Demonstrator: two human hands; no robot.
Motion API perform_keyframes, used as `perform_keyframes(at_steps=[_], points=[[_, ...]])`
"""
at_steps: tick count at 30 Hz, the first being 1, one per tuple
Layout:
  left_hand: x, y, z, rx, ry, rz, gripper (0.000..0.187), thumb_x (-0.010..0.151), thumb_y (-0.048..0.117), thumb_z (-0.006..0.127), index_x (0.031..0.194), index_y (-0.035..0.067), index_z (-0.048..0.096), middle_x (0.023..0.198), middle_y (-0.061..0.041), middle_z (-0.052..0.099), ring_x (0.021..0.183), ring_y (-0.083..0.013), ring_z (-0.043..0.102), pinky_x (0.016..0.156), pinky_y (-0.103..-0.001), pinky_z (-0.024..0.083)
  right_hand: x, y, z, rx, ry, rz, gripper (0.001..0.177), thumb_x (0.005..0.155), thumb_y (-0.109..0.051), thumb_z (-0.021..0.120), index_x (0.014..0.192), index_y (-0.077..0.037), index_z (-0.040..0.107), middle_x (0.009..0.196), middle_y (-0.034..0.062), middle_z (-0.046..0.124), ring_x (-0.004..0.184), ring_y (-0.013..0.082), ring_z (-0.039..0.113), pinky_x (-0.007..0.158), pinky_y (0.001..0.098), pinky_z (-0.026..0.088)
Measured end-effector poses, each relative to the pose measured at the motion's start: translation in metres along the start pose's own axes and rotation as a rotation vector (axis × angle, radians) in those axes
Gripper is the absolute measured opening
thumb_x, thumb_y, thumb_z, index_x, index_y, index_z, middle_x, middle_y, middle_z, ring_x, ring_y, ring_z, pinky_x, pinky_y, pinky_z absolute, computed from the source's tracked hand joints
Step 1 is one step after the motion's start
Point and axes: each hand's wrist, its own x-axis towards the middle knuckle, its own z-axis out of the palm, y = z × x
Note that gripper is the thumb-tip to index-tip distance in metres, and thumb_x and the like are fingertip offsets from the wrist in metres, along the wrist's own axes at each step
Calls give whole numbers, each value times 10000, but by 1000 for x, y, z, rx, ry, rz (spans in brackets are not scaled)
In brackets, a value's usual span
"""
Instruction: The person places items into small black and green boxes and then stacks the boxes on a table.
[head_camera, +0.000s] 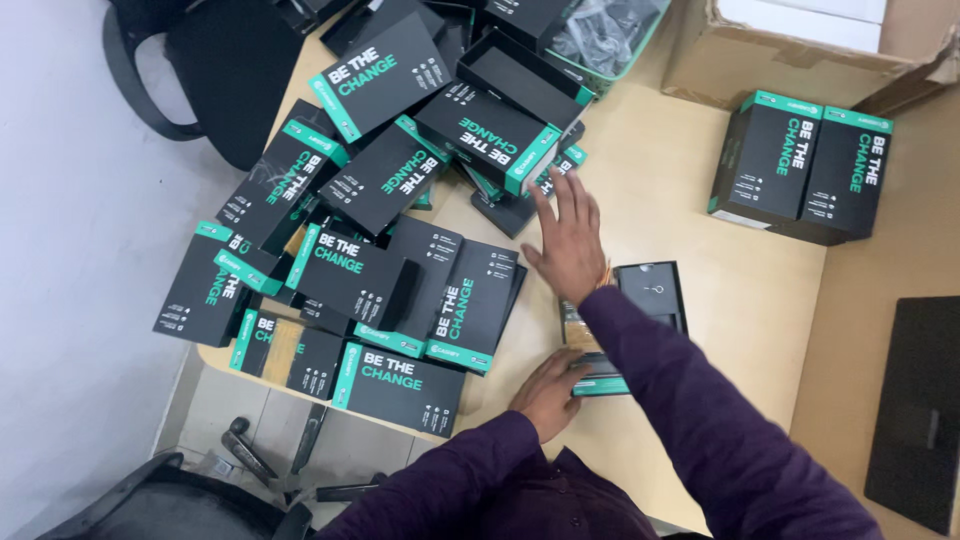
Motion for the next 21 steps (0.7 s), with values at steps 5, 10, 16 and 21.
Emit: perform_keyframes(at_steps=[5,10,16,21], points=[[-35,17,-39,-170,17,-104,427,907,63,632,1332,84,607,1325,-125,627,1244,-324,583,1052,-408,468,76,12,23,-568,-25,-188,819,799,-173,793,1547,-182,460,1573,114,438,1400,353,434,1147,548,334],[-48,-7,-75,-181,167,-147,341,956,101,618,1296,109,649,1286,-108,688,1190,-304,648,1008,-387,516,49,7,15,-332,-63,-237,713,803,-223,748,1462,-62,531,1484,171,539,1287,382,530,1074,498,424],[9,-41,-83,-1087,459,-385,598,983,246,583,1507,148,312,1313,-53,639,1161,-208,668,951,-336,547,-54,-33,-19,-159,58,-74,628,773,-192,727,1364,-39,582,1428,160,578,1251,386,562,1051,475,460],[54,-49,-76,-1225,451,-467,794,852,160,690,1497,145,227,1278,-90,621,1090,-256,661,882,-379,572,-120,-44,-31,-122,-32,-105,581,759,-181,742,1299,-14,606,1381,187,579,1252,397,555,1052,516,435]])
